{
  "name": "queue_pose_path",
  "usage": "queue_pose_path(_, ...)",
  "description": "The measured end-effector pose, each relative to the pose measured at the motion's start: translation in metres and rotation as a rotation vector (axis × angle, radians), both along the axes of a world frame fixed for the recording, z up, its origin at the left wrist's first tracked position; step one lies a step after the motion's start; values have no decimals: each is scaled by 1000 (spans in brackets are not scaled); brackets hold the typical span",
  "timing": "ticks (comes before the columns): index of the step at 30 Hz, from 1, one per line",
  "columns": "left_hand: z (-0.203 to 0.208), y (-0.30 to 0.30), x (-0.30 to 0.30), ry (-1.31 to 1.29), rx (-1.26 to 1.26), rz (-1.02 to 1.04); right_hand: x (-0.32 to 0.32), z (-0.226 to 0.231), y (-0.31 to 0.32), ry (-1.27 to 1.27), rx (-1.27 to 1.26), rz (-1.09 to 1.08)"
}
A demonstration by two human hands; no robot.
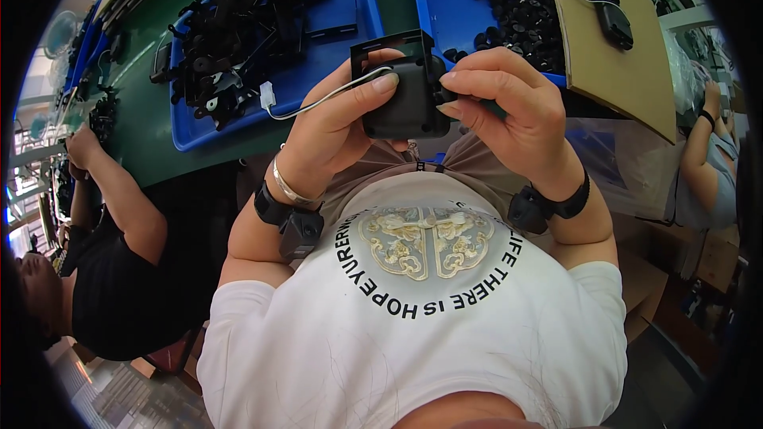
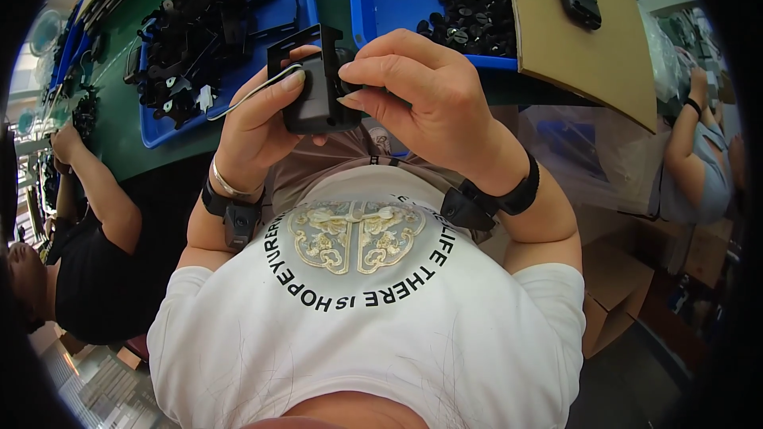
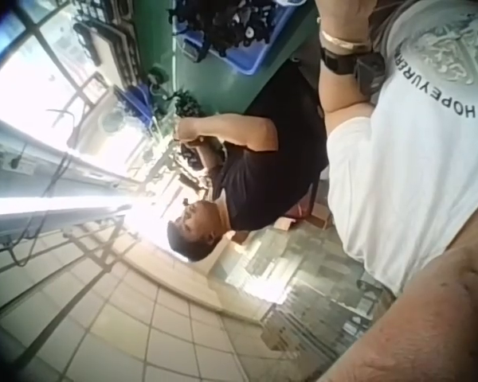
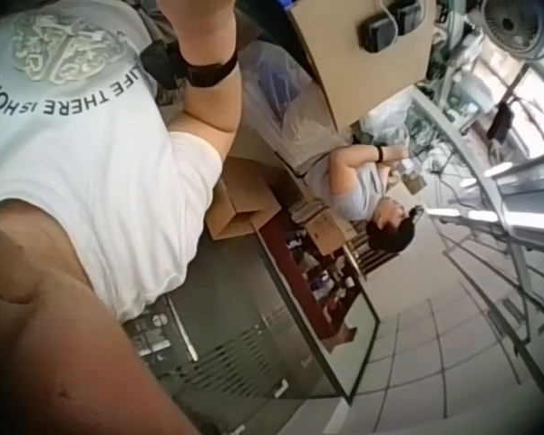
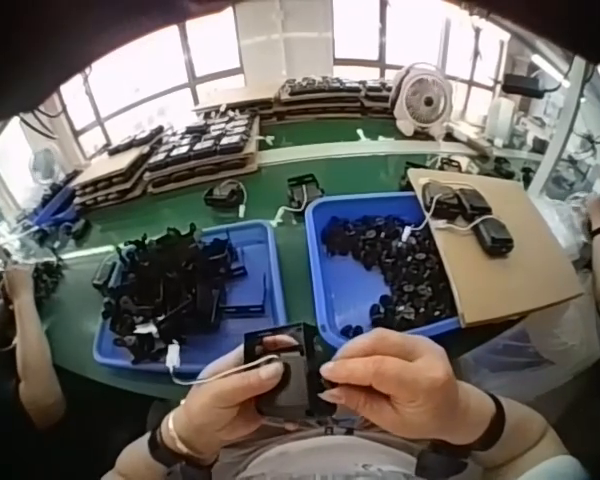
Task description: The person picks up a black housing and a metal bracket, fits the bracket onto the housing, and inserts a plastic pin into the side. After pressing the pin into place, the person sets the completed assembly onto a cardboard sheet.
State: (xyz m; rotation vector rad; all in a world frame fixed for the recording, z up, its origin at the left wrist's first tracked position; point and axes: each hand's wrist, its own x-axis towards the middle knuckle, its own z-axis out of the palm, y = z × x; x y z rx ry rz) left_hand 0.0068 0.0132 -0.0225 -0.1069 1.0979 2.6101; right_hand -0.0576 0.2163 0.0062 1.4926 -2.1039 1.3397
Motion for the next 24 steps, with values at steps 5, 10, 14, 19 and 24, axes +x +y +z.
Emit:
queue_pose_path(5, -2, 7, 2, 132, -72, 53, 4, -6, -1, 45, -6, -78)
queue_pose_path(10, -4, 13, 4, 221, -110, 120, 7, -11, -6, -38, 20, -157)
queue_pose_path(14, -6, 14, 5, 301, -162, 216, 8, -17, -10, -126, -7, -159)
queue_pose_path(19, -10, 10, 4, 401, -287, 225, 6, -17, -11, -109, 3, -185)
queue_pose_path(24, -17, 12, 3, 462, -441, 243, 9, -20, -11, -505, -13, -120)
